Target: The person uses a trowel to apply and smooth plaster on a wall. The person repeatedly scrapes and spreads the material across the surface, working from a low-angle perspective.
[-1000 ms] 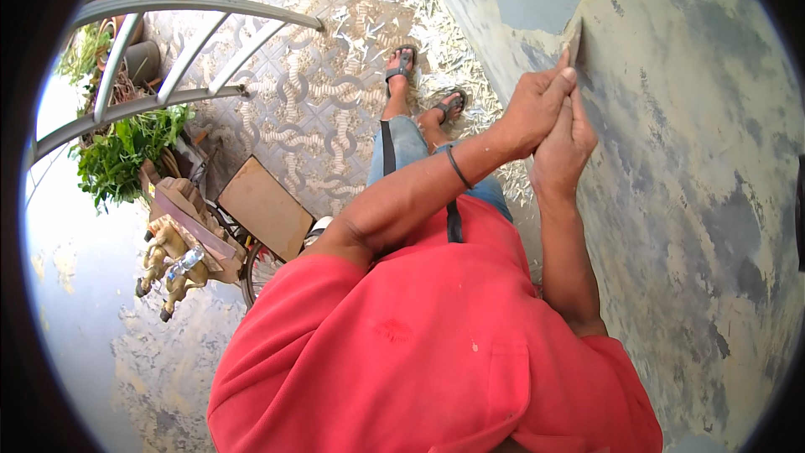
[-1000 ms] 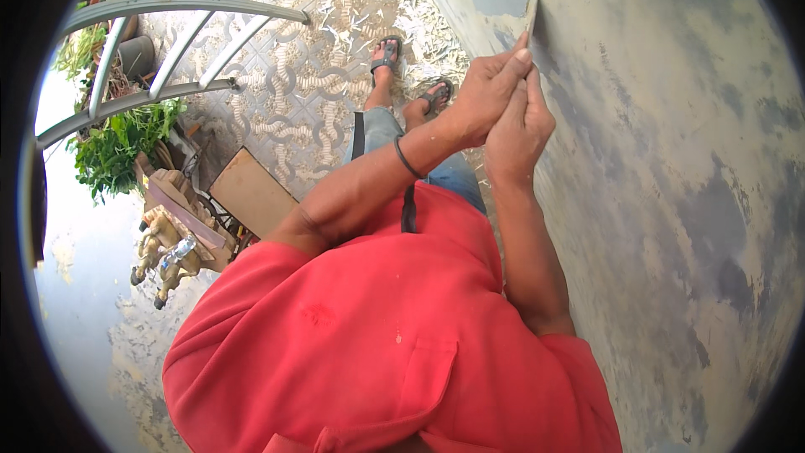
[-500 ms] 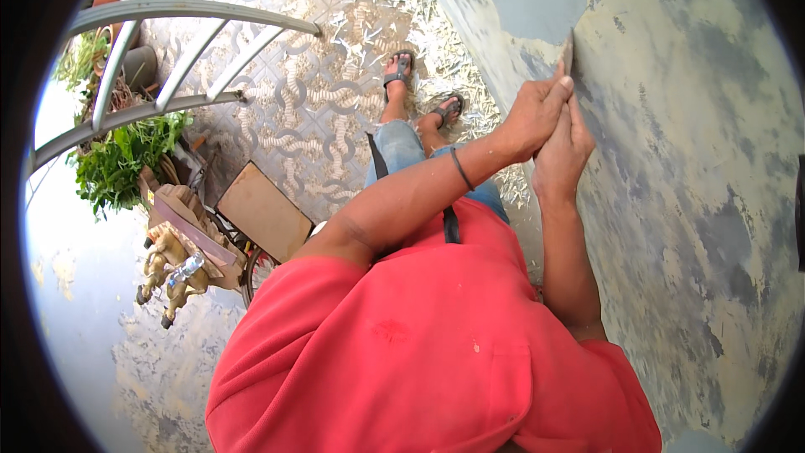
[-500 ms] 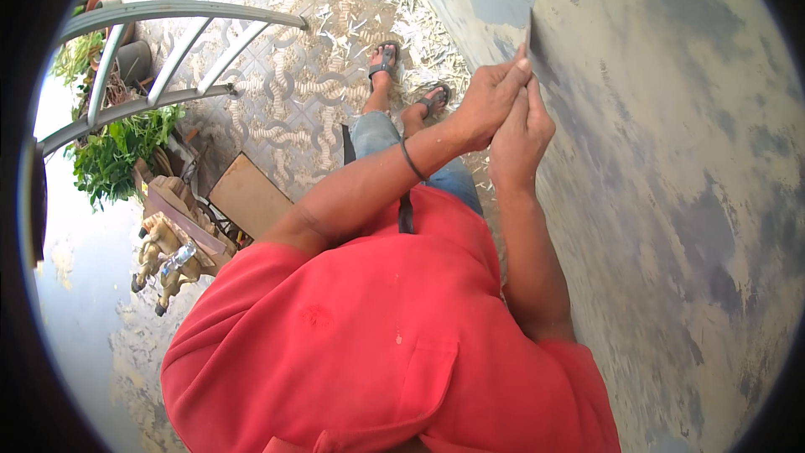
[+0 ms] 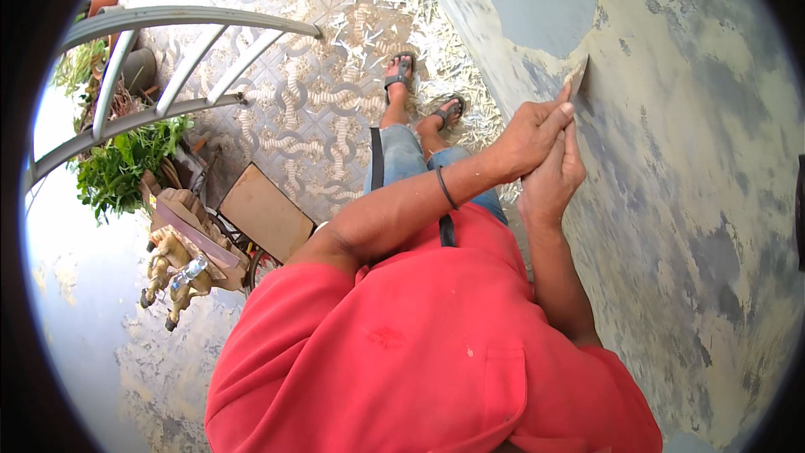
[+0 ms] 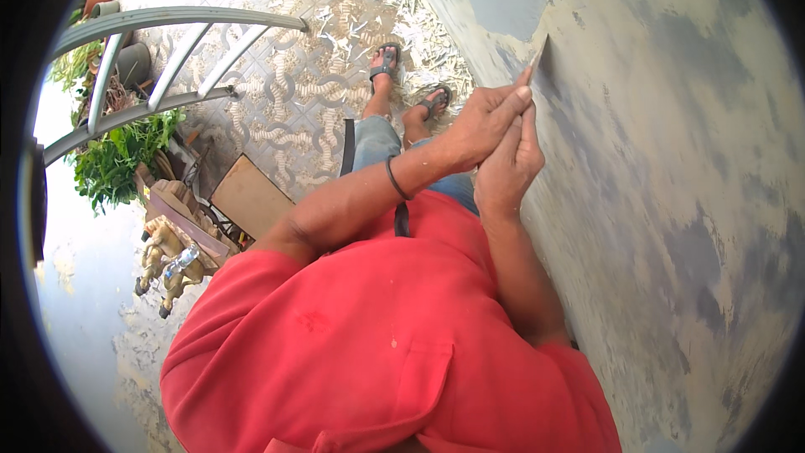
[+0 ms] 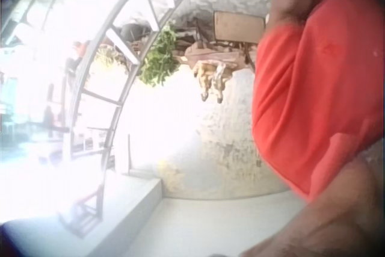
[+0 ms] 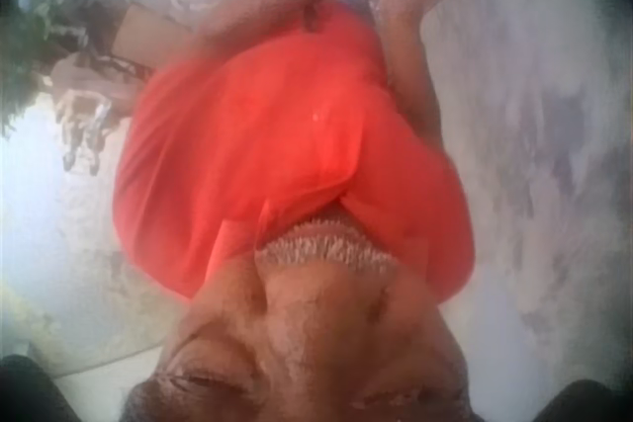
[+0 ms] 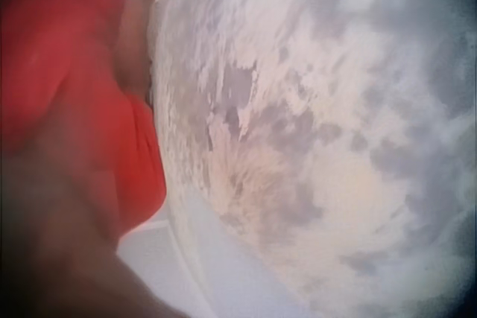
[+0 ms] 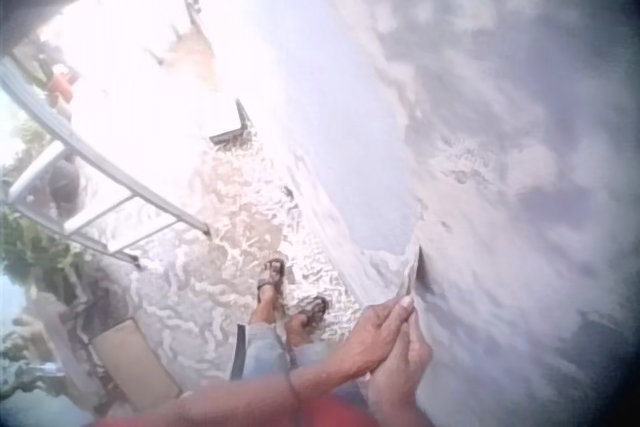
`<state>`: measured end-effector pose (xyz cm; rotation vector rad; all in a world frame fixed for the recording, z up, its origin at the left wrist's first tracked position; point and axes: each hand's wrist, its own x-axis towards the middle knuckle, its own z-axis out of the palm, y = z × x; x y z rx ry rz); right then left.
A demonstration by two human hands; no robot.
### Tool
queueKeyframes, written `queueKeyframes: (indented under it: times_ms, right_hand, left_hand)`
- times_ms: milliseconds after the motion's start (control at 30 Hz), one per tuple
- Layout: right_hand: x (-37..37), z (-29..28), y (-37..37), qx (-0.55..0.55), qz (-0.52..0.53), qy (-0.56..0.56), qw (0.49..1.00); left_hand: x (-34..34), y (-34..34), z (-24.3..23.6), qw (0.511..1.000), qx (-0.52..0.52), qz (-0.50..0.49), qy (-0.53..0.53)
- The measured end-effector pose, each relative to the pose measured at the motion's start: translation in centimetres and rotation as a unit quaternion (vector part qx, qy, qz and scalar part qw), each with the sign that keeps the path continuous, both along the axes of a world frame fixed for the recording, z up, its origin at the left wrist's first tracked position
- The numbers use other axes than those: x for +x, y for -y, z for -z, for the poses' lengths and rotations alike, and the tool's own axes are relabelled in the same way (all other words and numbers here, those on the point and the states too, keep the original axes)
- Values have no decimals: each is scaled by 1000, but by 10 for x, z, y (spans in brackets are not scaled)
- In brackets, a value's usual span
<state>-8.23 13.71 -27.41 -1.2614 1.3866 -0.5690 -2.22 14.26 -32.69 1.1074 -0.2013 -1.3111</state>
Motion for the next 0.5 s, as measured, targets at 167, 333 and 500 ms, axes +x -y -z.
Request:
queueKeyframes:
  times_ms: [167,333,500]
  right_hand:
    - [-10,15,3,-64,-36,-37,997]
    - [-8,-7,6,-39,-67,-86,993]
    - [-5,3,1,-88,-52,-59,993]
  left_hand:
    - [2,1,0,999,5,16,-38]
    - [-1,1,-4,1000,11,12,22]
    - [4,0,0,1000,-14,-3,-26]
